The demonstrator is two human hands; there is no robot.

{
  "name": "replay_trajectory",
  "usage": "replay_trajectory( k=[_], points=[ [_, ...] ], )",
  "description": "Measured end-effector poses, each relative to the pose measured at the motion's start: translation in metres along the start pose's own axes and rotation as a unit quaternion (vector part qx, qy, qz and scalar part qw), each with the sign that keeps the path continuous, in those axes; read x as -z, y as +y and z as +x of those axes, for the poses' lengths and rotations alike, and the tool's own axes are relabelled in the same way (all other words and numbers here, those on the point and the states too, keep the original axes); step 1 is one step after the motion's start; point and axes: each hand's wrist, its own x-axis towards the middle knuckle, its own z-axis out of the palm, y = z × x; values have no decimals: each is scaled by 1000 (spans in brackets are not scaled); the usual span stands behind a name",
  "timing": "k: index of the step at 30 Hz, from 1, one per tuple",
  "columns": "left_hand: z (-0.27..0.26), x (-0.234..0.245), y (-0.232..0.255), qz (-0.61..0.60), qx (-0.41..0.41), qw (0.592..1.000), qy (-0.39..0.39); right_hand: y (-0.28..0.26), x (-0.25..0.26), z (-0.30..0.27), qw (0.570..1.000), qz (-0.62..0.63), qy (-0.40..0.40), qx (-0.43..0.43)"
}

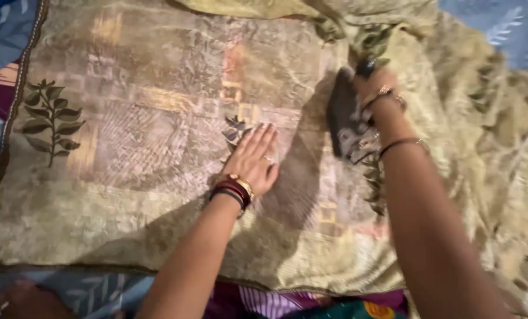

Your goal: The recorder irons a patterned garment and then folds it on a bed.

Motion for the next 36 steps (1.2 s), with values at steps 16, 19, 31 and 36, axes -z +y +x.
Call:
replay_trajectory(
  k=[16,19,31,36],
  points=[
    [-85,41,63,42,44,950,-305,192,161,-301,985,148,85,-36],
    [-113,29,53,5,-5,952,-307,283,184,-378,983,125,111,-80],
    [-99,1,105,-24,-107,950,-291,567,158,-660,922,6,40,-385],
    [-34,20,238,-231,-111,927,-272,614,119,-725,898,-3,31,-439]
  ],
)
